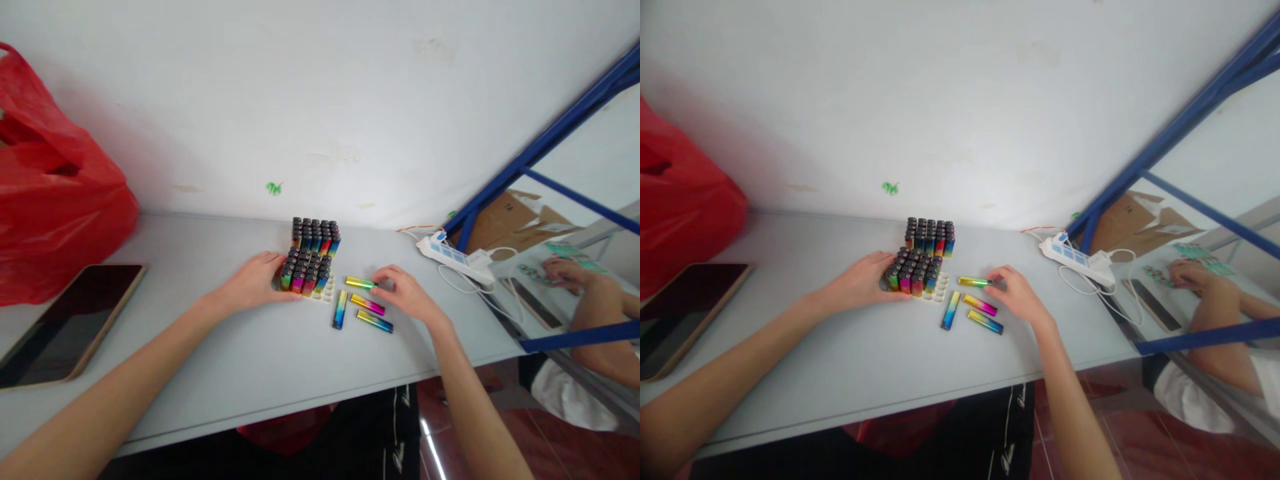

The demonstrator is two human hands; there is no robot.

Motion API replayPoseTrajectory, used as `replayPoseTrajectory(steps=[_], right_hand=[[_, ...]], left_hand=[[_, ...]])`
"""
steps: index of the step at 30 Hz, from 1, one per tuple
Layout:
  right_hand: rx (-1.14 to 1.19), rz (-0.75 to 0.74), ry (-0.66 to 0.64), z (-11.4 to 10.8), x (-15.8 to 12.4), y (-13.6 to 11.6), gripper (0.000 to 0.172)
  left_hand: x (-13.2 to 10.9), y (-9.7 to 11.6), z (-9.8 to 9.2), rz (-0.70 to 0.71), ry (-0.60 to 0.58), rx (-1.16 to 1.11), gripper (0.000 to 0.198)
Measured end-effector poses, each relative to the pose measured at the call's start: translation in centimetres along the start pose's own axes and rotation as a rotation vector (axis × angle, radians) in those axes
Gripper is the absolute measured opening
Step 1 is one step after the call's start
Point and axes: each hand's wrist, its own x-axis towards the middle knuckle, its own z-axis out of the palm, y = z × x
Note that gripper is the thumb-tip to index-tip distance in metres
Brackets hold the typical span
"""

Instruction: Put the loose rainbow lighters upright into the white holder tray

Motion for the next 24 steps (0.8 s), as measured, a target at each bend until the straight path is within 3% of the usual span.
replayPoseTrajectory(steps=[5,10,12,15,19,22,24], right_hand=[[0.295,0.106,0.143,1.3,1.7,-0.9,0.035],[0.695,0.142,0.401,2.0,5.4,-3.8,0.049],[0.806,0.127,0.441,2.1,7.0,-5.1,0.051],[0.894,0.097,0.352,2.6,8.6,-6.9,0.054],[0.984,0.09,0.13,3.9,8.0,-8.1,0.057],[0.91,0.128,0.019,4.9,6.7,-8.1,0.055],[0.801,0.123,0.021,5.6,6.1,-8.0,0.055]], left_hand=[[-0.1,0.1,0.0,0.002,-0.005,-0.001,0.078],[-0.1,0.2,0.0,0.003,-0.003,0.012,0.078],[-0.1,0.2,0.0,0.005,-0.002,0.007,0.077],[-0.1,0.2,0.0,-0.004,0.012,-0.014,0.075],[-0.1,0.2,0.0,-0.012,-0.003,-0.006,0.073],[-0.2,0.2,0.0,-0.006,-0.001,-0.013,0.071],[-0.3,0.2,0.0,-0.002,0.003,-0.025,0.069]])
